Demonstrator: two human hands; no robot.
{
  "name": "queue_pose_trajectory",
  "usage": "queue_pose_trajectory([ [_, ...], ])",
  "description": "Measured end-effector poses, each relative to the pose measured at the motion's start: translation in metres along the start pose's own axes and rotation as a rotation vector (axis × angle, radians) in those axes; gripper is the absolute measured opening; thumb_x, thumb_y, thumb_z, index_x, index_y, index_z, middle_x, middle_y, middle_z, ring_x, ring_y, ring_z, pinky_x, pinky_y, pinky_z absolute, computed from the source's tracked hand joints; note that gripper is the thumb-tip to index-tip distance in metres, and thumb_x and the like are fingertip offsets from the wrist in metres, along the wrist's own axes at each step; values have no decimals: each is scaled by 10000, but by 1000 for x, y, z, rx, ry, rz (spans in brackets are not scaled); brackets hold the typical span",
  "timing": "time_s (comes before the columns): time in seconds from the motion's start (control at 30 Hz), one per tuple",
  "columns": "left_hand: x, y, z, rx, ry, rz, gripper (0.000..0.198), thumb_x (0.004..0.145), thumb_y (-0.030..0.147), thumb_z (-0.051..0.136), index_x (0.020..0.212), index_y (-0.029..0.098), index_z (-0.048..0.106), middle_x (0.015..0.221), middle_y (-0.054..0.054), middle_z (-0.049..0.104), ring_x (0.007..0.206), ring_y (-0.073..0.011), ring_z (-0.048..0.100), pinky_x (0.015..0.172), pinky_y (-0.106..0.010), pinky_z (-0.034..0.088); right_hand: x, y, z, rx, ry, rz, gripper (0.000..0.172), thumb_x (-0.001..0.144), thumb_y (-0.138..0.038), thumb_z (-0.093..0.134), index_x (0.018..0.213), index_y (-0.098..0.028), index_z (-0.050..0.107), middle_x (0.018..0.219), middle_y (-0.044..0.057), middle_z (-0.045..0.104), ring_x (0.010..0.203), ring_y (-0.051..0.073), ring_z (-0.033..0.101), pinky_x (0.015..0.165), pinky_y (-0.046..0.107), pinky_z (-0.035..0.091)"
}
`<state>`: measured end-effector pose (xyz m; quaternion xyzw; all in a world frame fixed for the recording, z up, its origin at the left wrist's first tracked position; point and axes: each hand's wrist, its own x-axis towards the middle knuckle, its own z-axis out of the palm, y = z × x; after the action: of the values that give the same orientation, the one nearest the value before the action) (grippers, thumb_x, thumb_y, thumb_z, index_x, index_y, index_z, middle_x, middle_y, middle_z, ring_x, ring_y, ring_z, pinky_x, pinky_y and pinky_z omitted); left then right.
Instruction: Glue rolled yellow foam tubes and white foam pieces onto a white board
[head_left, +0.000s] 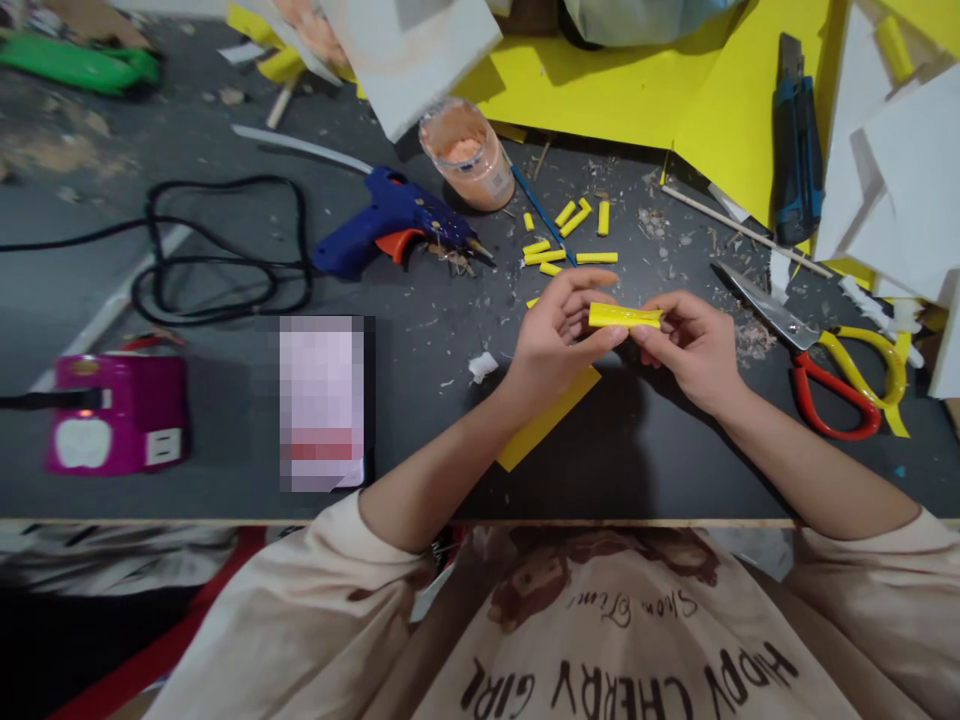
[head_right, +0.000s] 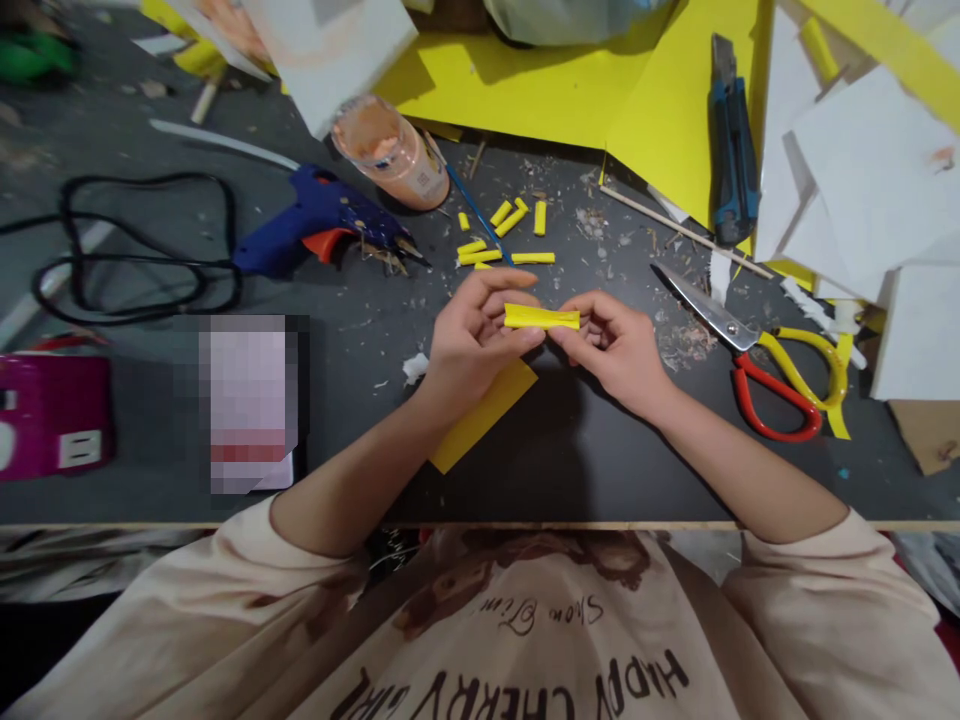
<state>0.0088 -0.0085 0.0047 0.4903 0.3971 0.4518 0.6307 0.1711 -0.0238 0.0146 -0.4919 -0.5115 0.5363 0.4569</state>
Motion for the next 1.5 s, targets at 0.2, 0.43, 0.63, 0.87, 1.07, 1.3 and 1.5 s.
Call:
queue_pose_trajectory([
  [0.2, 3, -8, -4, 8, 11, 125, 659, 707, 228, 793, 1261, 267, 440, 808, 50, 677, 771, -110, 655, 739, -232, 500, 1, 3, -1, 19, 4, 8, 355, 705, -505, 755, 783, -206, 582, 570, -80, 549, 417, 43, 473, 408, 185, 385],
  [0.43, 3, -5, -2, 21, 70, 76, 699, 670, 264, 823, 1252, 264, 435, 717, 72, 652, 672, -104, 632, 683, -239, 484, 1, 2, -1, 13, -2, 8, 356, 713, -512, 747, 780, -207, 575, 568, -77, 547, 421, 50, 472, 412, 191, 383],
  [0.63, 1, 2, 1, 40, 94, 36, 617, 643, 307, 828, 1149, 254, 478, 690, 67, 644, 669, -120, 645, 670, -248, 491, 0, -1, -1, -34, 2, 7, 374, 716, -548, 733, 760, -209, 580, 551, -74, 543, 413, 56, 468, 410, 203, 379],
  [0.87, -1, 4, 2, 14, 96, 42, 551, 674, 280, 802, 1118, 250, 478, 692, 65, 642, 714, -135, 666, 689, -260, 491, 0, -2, 0, -35, -13, -14, 361, 732, -536, 726, 753, -204, 586, 528, -76, 530, 403, 56, 471, 402, 201, 364],
  [1.07, -1, 4, 1, 54, 98, 33, 528, 671, 316, 807, 1092, 253, 493, 707, 53, 654, 717, -153, 675, 709, -283, 505, -1, -2, -1, -54, -10, -36, 356, 733, -534, 728, 734, -199, 611, 548, -64, 548, 413, 55, 486, 409, 203, 375],
  [1.3, -1, 6, 1, 42, 99, 43, 506, 674, 305, 800, 1070, 250, 491, 713, 54, 649, 745, -149, 683, 748, -281, 513, 0, 4, -3, -14, -5, -52, 273, 721, -454, 766, 818, -225, 654, 689, -40, 626, 518, 77, 553, 470, 217, 438],
  [1.5, -1, 5, 3, 51, 112, 67, 487, 665, 272, 793, 1056, 242, 504, 704, 54, 649, 707, -137, 664, 733, -275, 510, -1, 3, -3, -43, -8, -65, 225, 742, -421, 756, 808, -218, 685, 725, -21, 673, 530, 78, 563, 484, 220, 457],
])
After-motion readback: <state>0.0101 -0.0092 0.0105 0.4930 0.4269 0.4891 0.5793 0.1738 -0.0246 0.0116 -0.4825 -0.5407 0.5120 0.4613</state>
